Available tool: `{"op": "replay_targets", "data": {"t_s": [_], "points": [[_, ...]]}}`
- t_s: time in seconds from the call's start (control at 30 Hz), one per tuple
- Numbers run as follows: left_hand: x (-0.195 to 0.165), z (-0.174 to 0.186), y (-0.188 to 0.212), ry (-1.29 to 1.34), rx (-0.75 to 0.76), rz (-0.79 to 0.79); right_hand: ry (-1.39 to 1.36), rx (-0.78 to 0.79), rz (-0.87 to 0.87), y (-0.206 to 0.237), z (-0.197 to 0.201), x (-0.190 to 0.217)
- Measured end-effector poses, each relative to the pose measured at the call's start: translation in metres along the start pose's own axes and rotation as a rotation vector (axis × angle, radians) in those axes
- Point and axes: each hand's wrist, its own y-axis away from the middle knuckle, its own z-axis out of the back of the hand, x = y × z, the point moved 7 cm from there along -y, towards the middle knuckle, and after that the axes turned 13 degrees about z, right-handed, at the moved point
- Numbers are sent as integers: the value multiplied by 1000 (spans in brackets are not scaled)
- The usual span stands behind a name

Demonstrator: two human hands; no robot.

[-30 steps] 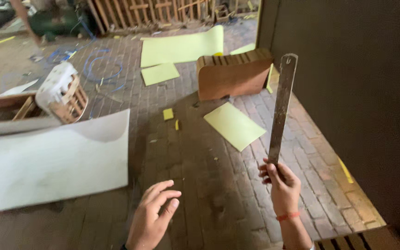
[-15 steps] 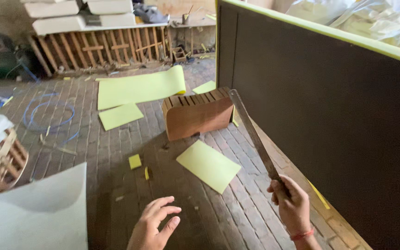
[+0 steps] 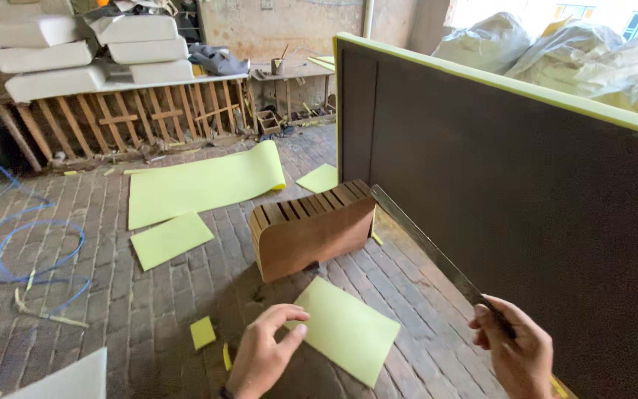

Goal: The person fits a long yellow foam strip along the top edge of a wooden furniture frame, pressing it into place. They measure the foam with a tape measure and steel ruler, cut a foam piece with a hand saw, press the foam onto the frame edge, and dip a small foam piece into a container of adhesive.

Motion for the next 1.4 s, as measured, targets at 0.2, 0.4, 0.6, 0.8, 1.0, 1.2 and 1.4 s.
{"op": "replay_targets", "data": {"t_s": [0.2, 0.4, 0.6, 0.8, 1.0, 1.2, 1.4], "points": [[18, -40, -139, 32, 87, -52, -32, -32, 9, -113, -65, -53], [42, -56, -313, 120, 163, 92, -89, 5, 93, -269, -154, -85], [42, -64, -471, -56, 75, -69, -34, 76, 430, -409, -239, -87], [90, -134, -577, 59, 122, 122, -22, 73, 423, -472, -255, -104], [83, -198, -682, 158, 120, -54, 140, 69, 497, -561, -248, -138], [53, -256, -813, 176, 137, -109, 267, 164, 738, -739, -276, -99], [21, -306, -968, 169, 124, -107, 382, 299, 810, -943, -343, -87]]}}
